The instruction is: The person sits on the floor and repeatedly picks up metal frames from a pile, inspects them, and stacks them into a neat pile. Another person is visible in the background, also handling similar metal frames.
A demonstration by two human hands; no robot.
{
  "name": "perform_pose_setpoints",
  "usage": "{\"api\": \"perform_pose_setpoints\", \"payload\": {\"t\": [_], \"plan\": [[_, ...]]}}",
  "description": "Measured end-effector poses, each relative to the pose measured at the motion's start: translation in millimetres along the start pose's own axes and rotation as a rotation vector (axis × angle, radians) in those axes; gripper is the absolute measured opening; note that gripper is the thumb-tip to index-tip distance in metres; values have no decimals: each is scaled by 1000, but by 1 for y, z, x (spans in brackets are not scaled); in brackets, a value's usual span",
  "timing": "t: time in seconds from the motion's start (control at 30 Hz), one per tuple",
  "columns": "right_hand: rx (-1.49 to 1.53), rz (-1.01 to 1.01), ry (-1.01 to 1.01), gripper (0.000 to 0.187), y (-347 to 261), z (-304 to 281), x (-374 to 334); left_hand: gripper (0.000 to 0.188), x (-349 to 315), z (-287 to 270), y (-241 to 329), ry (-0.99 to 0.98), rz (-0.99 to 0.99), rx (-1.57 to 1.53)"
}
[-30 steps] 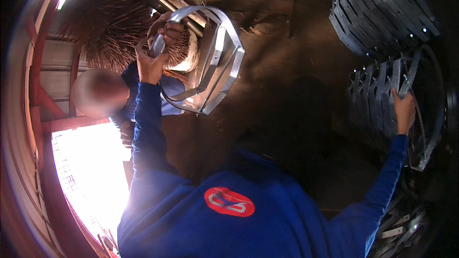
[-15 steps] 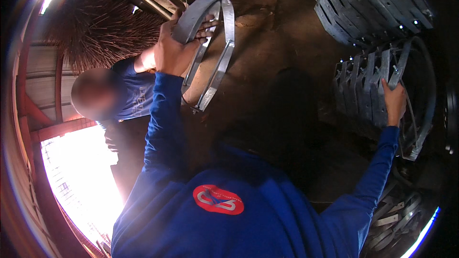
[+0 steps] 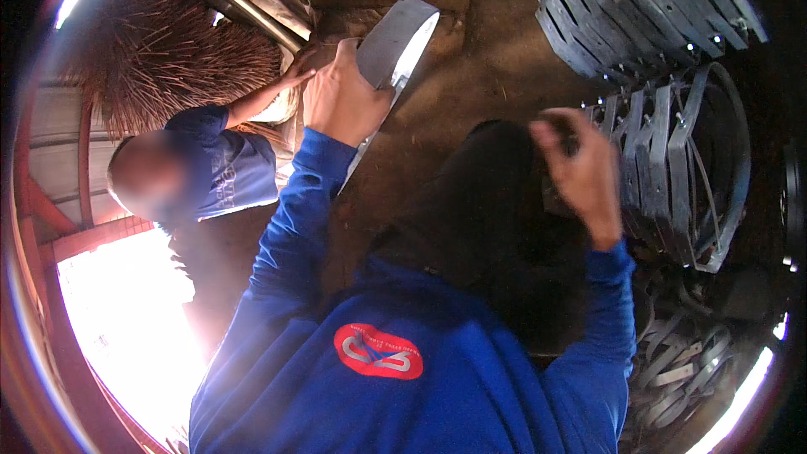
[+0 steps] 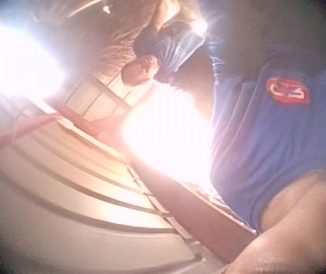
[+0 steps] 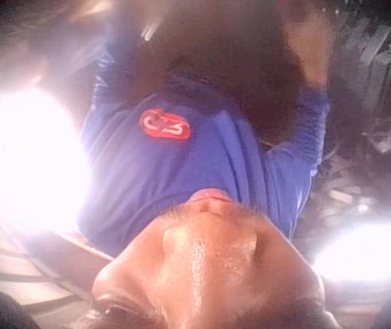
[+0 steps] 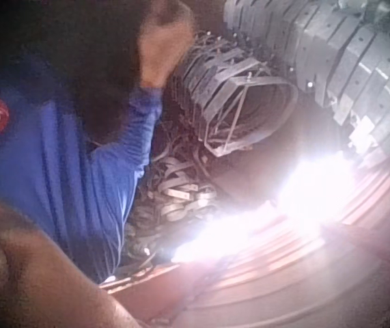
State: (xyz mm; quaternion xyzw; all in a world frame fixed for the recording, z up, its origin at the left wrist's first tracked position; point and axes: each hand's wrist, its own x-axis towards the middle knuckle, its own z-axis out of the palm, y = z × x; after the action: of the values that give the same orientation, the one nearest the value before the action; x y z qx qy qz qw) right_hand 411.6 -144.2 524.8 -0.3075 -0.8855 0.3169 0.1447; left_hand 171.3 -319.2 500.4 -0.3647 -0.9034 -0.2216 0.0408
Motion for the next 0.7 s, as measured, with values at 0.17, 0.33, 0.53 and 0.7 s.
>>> {"api": "perform_pose_setpoints", "payload": {"t": [0.17,0.33,0.53,0.7], "plan": [[979,396,-276,54,-41,84,18,66,-54,-18,14,-83,22,-63],[1130,542,-47,44,-78,117,3,72,-90,-31,18,-251,74,-219],[1249,624,-108,34,-71,122,-15,51,-89,-31,1,-314,138,-346],[1254,545,-199,27,-85,123,9,48,-62,-30,-22,-528,-224,-520]]}}
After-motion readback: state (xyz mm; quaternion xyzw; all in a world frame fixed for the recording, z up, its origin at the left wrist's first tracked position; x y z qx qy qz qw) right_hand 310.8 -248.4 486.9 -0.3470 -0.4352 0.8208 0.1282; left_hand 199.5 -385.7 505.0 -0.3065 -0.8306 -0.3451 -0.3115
